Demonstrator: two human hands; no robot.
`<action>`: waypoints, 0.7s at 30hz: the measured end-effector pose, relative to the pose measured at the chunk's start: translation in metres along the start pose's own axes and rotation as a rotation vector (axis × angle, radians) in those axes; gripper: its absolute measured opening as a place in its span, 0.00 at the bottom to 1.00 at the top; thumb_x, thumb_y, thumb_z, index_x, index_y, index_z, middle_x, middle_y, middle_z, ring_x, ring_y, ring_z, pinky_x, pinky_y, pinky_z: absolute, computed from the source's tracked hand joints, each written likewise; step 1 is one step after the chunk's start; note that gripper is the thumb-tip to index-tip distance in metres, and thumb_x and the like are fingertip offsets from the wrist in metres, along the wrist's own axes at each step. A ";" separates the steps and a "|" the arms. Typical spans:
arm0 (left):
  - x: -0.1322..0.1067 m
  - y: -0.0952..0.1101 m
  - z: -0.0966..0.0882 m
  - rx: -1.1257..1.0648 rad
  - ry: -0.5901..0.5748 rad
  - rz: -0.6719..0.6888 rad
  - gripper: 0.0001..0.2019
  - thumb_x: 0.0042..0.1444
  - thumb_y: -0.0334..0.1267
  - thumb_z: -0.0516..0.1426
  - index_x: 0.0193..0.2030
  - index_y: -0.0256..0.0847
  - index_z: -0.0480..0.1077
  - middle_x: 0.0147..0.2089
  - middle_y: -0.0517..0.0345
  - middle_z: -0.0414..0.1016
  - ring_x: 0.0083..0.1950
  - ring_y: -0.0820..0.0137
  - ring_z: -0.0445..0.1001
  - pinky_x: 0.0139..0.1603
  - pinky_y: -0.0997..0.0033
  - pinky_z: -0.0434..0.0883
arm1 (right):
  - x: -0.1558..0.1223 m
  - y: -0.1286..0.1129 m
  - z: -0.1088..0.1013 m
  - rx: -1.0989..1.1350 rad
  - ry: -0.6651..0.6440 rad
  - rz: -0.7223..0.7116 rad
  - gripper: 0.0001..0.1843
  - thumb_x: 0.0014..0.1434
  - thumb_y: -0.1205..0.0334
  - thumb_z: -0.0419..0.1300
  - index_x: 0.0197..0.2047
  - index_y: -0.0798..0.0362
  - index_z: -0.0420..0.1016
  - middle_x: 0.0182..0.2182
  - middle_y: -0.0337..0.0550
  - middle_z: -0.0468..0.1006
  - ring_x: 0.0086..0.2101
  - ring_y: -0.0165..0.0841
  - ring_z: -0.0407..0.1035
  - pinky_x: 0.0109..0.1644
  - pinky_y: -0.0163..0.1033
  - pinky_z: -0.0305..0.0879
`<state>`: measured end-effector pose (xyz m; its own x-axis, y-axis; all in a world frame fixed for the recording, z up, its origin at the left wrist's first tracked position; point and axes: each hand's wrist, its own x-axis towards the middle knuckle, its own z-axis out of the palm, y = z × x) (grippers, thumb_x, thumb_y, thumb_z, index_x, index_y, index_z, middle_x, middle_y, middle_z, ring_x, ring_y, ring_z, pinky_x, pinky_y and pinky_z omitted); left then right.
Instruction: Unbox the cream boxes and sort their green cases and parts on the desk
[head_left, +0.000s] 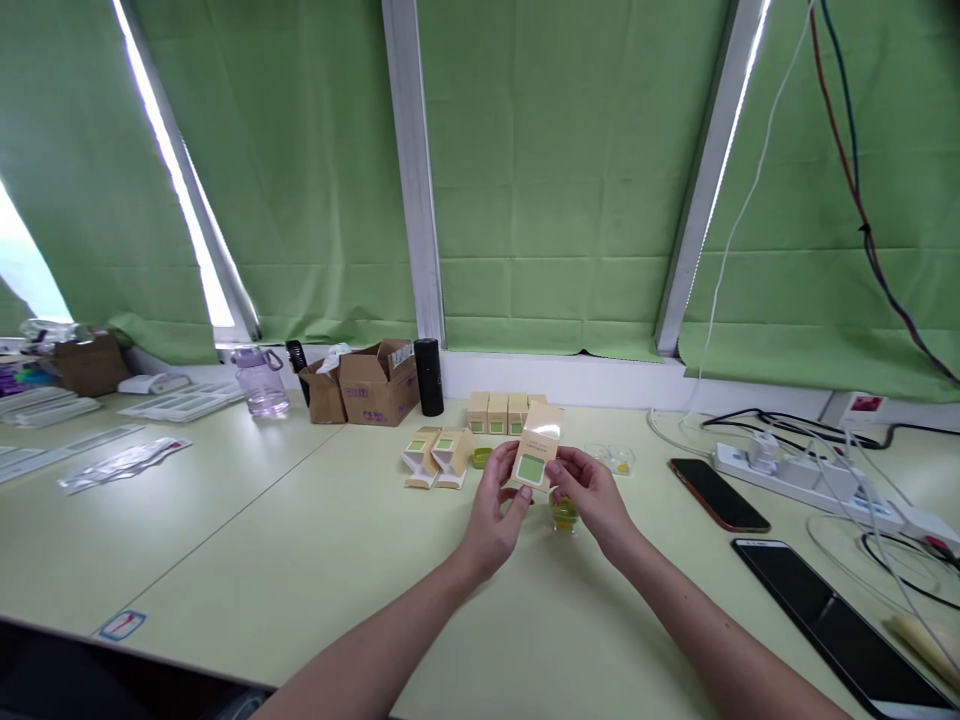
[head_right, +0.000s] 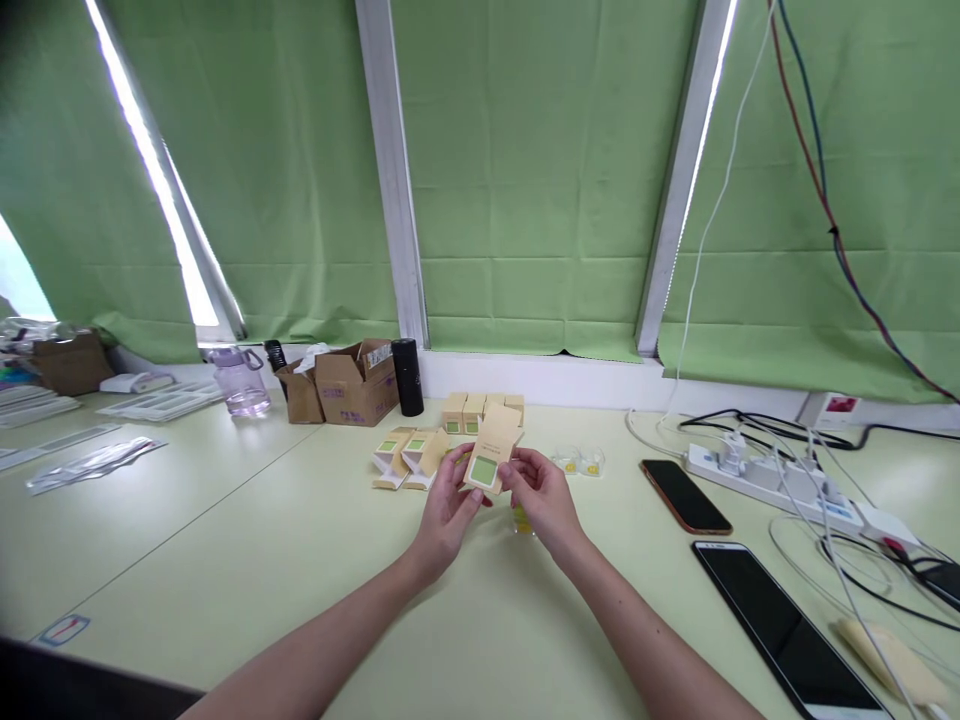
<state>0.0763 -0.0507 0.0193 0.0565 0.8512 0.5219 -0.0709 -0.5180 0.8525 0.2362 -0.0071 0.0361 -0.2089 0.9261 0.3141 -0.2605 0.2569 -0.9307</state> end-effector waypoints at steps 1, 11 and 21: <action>0.000 0.000 0.000 0.000 -0.001 -0.002 0.27 0.67 0.47 0.58 0.69 0.48 0.56 0.70 0.42 0.65 0.63 0.54 0.71 0.52 0.59 0.74 | 0.000 0.000 0.000 -0.002 -0.001 -0.007 0.29 0.49 0.39 0.73 0.45 0.52 0.78 0.33 0.46 0.82 0.32 0.35 0.73 0.31 0.37 0.70; 0.000 0.008 0.004 -0.140 -0.019 -0.017 0.26 0.65 0.43 0.59 0.66 0.47 0.56 0.65 0.45 0.68 0.55 0.61 0.73 0.48 0.63 0.73 | -0.002 0.000 0.002 -0.037 0.005 -0.036 0.33 0.48 0.38 0.74 0.48 0.52 0.76 0.39 0.49 0.84 0.37 0.39 0.78 0.44 0.44 0.77; 0.000 0.008 0.004 -0.150 -0.002 0.035 0.28 0.58 0.35 0.58 0.65 0.46 0.57 0.62 0.48 0.70 0.62 0.57 0.71 0.59 0.57 0.69 | -0.005 0.001 0.004 0.023 -0.003 -0.023 0.30 0.49 0.41 0.75 0.48 0.51 0.77 0.40 0.49 0.83 0.39 0.40 0.79 0.46 0.44 0.76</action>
<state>0.0797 -0.0553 0.0265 0.0535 0.8327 0.5512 -0.2207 -0.5285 0.8198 0.2328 -0.0122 0.0343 -0.2055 0.9191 0.3362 -0.2865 0.2720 -0.9187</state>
